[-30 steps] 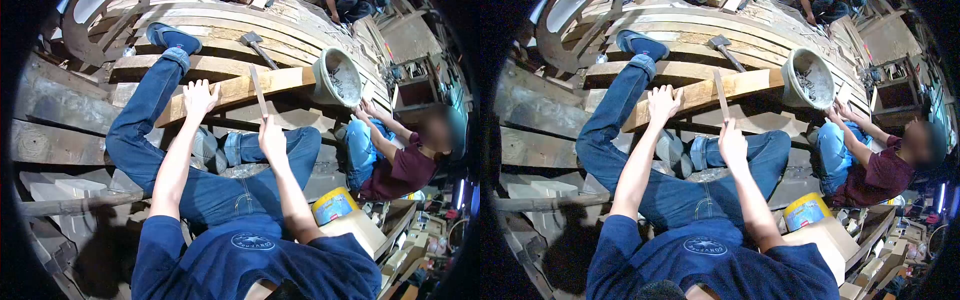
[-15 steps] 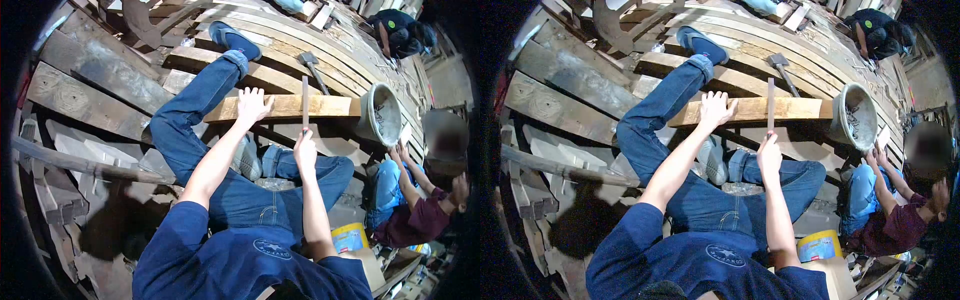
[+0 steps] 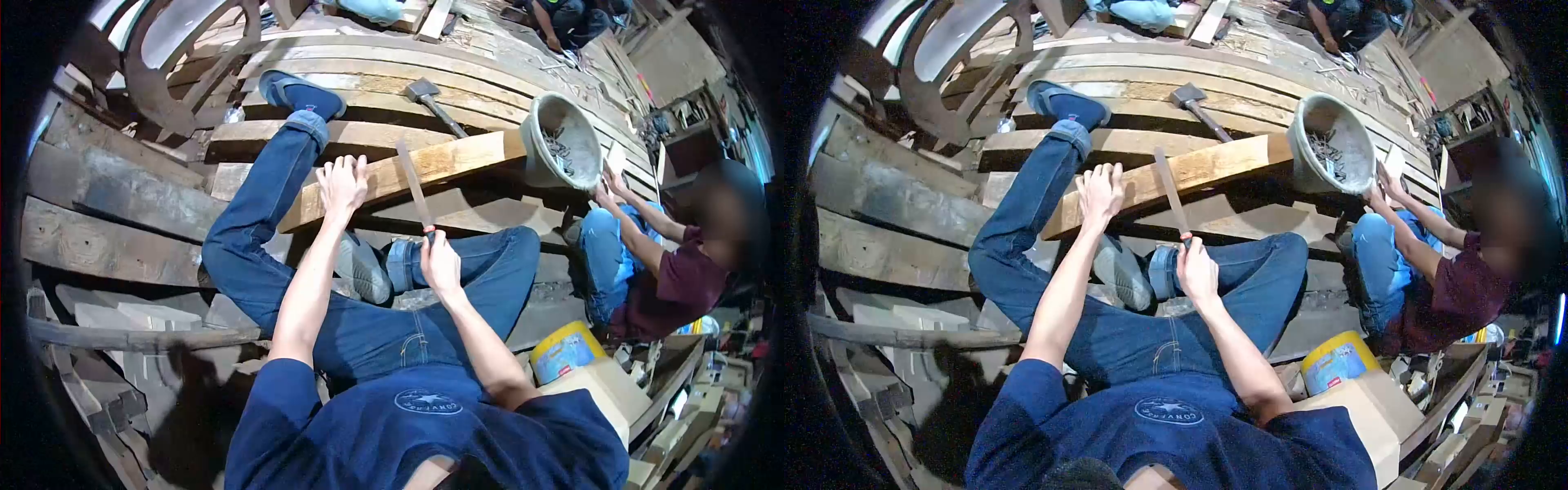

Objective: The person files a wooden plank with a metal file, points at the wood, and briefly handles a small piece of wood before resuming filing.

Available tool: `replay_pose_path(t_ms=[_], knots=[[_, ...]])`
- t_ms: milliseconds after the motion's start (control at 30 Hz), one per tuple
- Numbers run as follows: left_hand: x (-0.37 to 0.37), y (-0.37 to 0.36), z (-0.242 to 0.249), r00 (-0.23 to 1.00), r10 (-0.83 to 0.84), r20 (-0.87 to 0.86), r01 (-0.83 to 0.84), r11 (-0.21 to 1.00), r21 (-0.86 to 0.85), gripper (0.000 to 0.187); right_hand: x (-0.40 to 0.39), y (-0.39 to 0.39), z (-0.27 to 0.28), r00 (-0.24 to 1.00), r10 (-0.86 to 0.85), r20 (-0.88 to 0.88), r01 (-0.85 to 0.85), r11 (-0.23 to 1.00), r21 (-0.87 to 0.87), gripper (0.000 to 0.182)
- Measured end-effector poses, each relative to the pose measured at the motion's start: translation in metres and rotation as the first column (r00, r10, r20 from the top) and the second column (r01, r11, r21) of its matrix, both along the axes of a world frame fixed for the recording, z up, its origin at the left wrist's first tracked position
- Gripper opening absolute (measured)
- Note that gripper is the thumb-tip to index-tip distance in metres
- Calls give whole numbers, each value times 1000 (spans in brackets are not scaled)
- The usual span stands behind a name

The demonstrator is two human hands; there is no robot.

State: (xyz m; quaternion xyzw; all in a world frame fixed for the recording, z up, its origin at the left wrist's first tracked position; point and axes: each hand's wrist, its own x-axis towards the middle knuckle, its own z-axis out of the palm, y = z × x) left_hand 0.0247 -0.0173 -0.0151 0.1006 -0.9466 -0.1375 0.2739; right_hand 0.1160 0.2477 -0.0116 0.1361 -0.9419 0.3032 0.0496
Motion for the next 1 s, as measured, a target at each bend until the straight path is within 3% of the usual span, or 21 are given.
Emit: replay_pose_path(t_ms=[33,67,233,367,467,567,667,767,833,867,900,967,1000], knots=[[0,2,4,1000,-8,-16,8,1000,7,38,1,-5,-5,999,-47,13,47,998,43,25],[0,3,6,1000,18,2,-18,988,152,39,-1,-1,-8,999,-47,5,46,997,61,24],[0,1,5,999,5,38,-10,991,133,39,-23,19,-11,994,-111,-11,111,974,196,29],[-1,1,6,999,22,45,-27,993,113,40,-63,35,-14,948,-317,-20,317,943,101,30],[1,6,11,998,19,67,-27,992,125,41,-81,40,-9,940,-339,21,340,940,-34,30],[0,7,10,999,13,-33,-8,987,159,40,-60,36,-5,980,-198,21,198,980,3,29],[3,8,18,998,53,29,-55,993,107,42,-23,21,-6,995,-55,87,59,997,-44,25],[4,6,17,999,22,33,-27,983,183,36,0,3,0,991,-25,134,29,999,-30,23],[5,7,19,1000,24,20,-27,981,192,35,-5,4,-1,995,-10,101,6,999,33,21],[5,6,20,999,20,25,-25,978,207,35,-10,8,-7,999,25,33,-24,999,-32,19],[2,5,13,998,29,-59,-16,977,212,37,-13,11,-6,997,25,76,-24,1000,-14,20],[4,6,16,998,13,-69,3,974,228,36,-15,19,-13,998,-15,53,19,996,-85,20],[3,5,15,998,16,-64,-1,974,226,37,-15,23,-13,991,-60,120,65,997,-42,21]])
